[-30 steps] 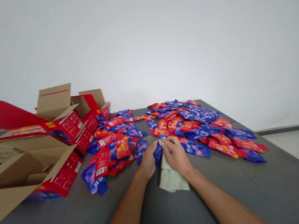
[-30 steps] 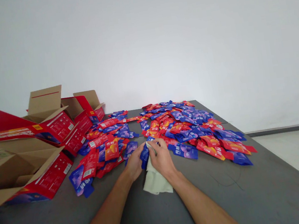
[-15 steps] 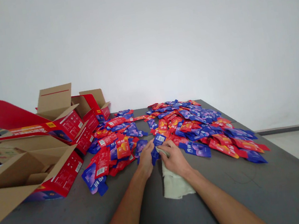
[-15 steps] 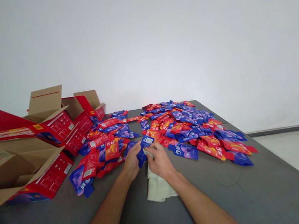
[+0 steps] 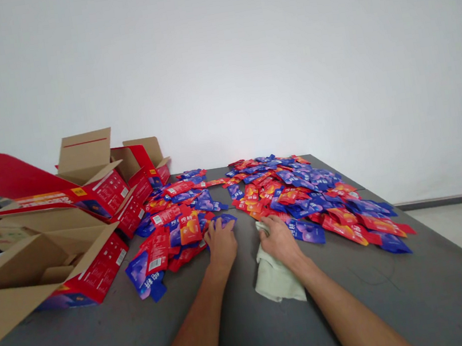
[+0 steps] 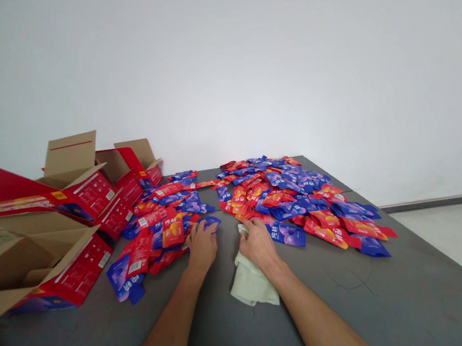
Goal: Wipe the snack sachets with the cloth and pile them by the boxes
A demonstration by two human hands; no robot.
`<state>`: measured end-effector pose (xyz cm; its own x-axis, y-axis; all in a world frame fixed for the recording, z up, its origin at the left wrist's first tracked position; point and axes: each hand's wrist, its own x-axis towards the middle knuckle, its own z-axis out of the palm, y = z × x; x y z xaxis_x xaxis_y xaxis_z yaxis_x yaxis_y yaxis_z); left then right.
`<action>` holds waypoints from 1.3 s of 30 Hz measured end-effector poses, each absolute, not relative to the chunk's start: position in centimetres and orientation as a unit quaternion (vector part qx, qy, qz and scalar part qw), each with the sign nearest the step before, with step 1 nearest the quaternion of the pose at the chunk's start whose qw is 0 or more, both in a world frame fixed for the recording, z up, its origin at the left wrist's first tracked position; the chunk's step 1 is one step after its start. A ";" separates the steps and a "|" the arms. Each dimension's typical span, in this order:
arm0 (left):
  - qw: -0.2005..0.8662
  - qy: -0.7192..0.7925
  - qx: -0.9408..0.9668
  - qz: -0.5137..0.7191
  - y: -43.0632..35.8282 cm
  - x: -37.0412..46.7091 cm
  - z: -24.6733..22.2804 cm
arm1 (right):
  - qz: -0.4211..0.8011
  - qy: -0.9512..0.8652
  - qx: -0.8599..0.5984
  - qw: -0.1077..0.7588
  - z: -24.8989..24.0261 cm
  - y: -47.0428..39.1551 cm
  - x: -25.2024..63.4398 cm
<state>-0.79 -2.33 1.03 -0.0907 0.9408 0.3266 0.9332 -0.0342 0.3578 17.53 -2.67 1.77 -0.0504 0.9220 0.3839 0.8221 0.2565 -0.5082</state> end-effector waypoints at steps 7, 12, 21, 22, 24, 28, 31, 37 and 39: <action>0.005 0.685 0.704 0.189 -2.8 -0.7 0.8 | 0.059 -0.718 -0.628 0.293 0.9 -1.8 18.2; 0.012 0.701 0.675 0.230 -3.6 -0.1 1.8 | 0.047 -0.733 -0.637 0.236 1.2 -1.5 17.6; 0.010 0.671 0.704 0.233 -2.8 0.6 1.6 | 0.061 -0.764 -0.615 0.185 2.8 -2.4 16.8; 0.026 0.660 0.711 0.241 -2.7 0.7 1.5 | 0.067 -0.763 -0.613 0.193 2.9 -2.6 16.7; 0.062 0.642 0.720 0.257 -2.5 0.9 1.4 | 0.073 -0.760 -0.608 0.218 3.0 -2.7 16.7; 0.112 0.623 0.725 0.270 -2.4 1.1 1.2 | 0.058 -0.747 -0.604 0.273 3.0 -2.4 17.1; 0.132 0.613 0.737 0.251 -2.6 1.2 0.8 | 0.056 -0.744 -0.606 0.275 2.4 -1.8 17.7; 0.163 0.594 0.757 0.216 -2.9 1.7 0.2 | 0.087 -0.785 -0.569 0.229 1.9 -2.0 17.3; 0.167 0.596 0.752 0.227 -2.8 1.7 0.4 | 0.095 -0.791 -0.561 0.226 2.1 -2.5 16.8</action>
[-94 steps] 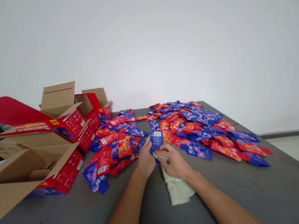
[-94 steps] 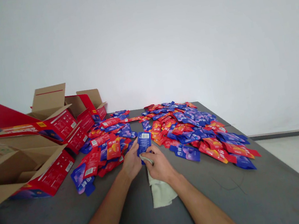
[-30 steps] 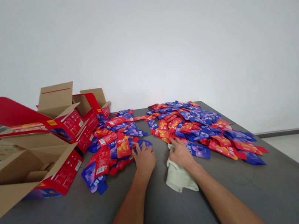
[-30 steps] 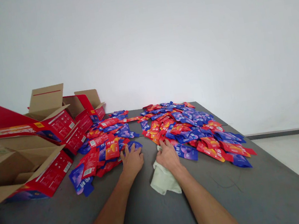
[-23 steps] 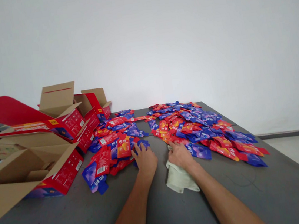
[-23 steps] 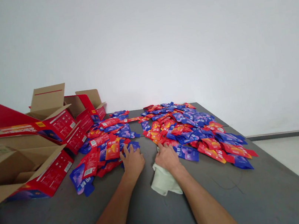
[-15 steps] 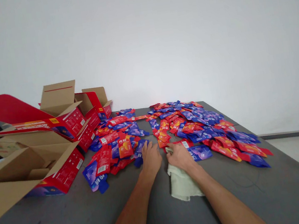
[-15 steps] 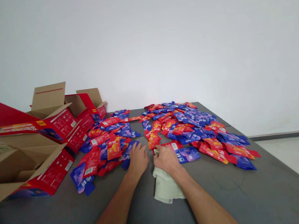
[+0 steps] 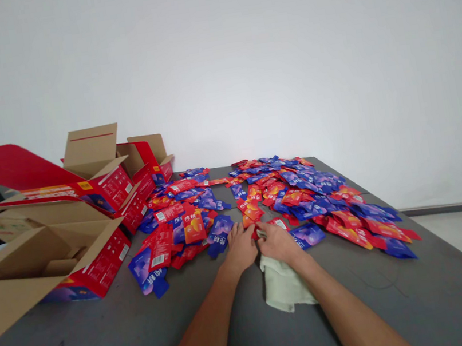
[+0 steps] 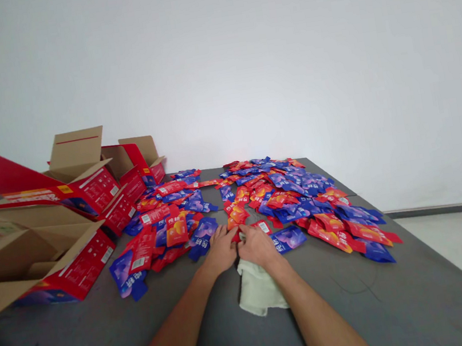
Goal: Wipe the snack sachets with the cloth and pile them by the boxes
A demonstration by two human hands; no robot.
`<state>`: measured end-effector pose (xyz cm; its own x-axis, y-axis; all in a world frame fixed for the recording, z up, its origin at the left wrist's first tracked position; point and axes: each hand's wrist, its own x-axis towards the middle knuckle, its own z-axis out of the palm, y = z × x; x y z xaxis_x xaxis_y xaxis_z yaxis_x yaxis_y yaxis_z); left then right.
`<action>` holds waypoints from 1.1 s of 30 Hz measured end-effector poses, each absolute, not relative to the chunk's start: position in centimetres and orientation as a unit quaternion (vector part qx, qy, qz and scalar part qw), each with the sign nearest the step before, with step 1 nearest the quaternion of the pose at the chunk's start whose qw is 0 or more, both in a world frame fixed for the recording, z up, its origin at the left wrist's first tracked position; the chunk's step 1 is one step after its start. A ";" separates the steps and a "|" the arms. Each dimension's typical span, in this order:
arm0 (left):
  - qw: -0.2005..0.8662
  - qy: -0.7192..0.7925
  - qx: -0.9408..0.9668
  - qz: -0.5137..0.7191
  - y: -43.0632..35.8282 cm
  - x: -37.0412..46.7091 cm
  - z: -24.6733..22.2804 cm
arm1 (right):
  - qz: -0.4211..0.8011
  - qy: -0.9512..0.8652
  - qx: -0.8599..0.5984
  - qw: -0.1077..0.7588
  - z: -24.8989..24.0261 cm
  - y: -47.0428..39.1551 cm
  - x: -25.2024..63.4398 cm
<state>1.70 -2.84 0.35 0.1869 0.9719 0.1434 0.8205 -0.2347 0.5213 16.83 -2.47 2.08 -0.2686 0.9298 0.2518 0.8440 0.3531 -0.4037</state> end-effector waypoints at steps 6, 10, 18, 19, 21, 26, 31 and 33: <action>0.155 0.622 0.720 0.265 -2.7 1.6 1.0 | 0.145 -0.789 -0.543 0.249 2.6 -3.1 16.5; 0.128 0.673 0.683 0.254 -3.0 1.5 1.6 | 0.157 -0.742 -0.595 0.267 2.8 -2.5 17.3; 0.120 0.687 0.675 0.241 -3.2 1.7 1.5 | 0.041 -0.698 -0.663 0.268 1.1 -1.8 18.2; 0.128 0.680 0.673 0.259 -3.1 1.6 1.2 | 0.042 -0.703 -0.659 0.264 1.0 -1.8 18.2; 0.158 0.663 0.665 0.305 -2.8 1.5 0.6 | 0.048 -0.707 -0.654 0.265 0.8 -1.8 18.1; 0.226 0.629 0.653 0.357 -2.2 1.1 -0.5 | 0.070 -0.696 -0.660 0.275 1.2 -1.9 18.1; 0.256 0.636 0.640 0.347 -2.5 1.1 -0.4 | 0.091 -0.683 -0.682 0.246 1.8 -1.9 18.3; 0.281 0.632 0.625 0.362 -2.7 1.1 -0.1 | 0.107 -0.677 -0.688 0.238 1.9 -1.8 18.4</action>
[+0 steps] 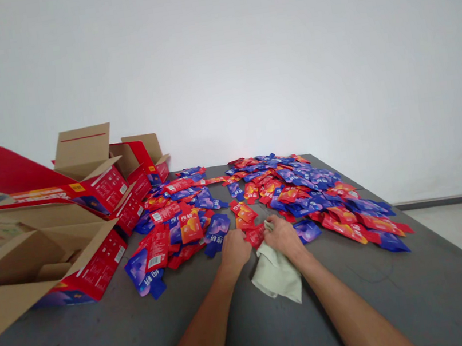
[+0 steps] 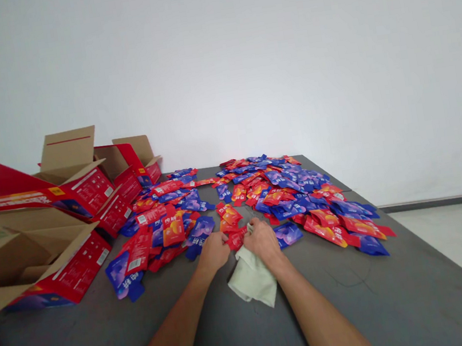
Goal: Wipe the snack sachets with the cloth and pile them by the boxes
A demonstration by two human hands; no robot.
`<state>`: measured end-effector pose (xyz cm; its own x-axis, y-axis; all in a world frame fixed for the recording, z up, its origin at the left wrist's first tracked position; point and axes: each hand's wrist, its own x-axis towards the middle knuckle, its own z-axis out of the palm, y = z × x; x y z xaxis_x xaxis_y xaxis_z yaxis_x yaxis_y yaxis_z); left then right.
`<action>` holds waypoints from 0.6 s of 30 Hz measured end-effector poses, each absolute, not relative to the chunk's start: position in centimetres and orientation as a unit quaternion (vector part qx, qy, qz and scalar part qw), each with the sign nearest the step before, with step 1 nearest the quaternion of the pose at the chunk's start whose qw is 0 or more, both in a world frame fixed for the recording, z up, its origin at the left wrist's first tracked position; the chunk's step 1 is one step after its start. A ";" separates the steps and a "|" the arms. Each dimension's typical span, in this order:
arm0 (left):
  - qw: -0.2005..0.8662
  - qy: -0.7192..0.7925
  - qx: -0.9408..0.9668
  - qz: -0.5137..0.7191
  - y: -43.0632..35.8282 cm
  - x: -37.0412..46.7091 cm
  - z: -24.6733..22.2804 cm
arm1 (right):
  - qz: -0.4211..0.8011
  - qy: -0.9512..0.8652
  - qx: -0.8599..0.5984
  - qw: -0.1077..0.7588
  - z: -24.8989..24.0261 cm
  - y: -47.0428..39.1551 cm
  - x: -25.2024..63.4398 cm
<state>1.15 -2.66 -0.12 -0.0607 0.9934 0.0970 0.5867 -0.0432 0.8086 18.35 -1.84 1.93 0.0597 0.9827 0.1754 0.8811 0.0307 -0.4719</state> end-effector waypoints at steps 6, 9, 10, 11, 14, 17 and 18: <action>0.367 0.597 0.563 0.438 -2.4 1.5 0.9 | 0.087 -0.660 -0.666 0.337 2.5 -1.9 18.4; 0.470 0.550 0.488 0.488 -2.5 1.8 1.7 | 0.083 -0.659 -0.625 0.410 3.4 -2.3 18.1; 0.531 0.513 0.436 0.515 -2.6 1.9 2.1 | 0.084 -0.658 -0.612 0.432 3.8 -2.5 17.9; 0.592 0.465 0.378 0.538 -2.8 1.9 2.4 | 0.087 -0.656 -0.599 0.451 4.0 -2.7 17.8; 0.707 0.341 0.274 0.556 -3.3 1.5 3.5 | 0.102 -0.652 -0.571 0.488 4.5 -3.1 17.5; 0.749 0.282 0.298 0.521 -3.6 1.1 4.0 | 0.118 -0.670 -0.543 0.493 4.2 -3.1 17.2; 0.753 0.266 0.315 0.513 -3.6 1.1 4.0 | 0.116 -0.680 -0.529 0.494 4.0 -3.2 17.1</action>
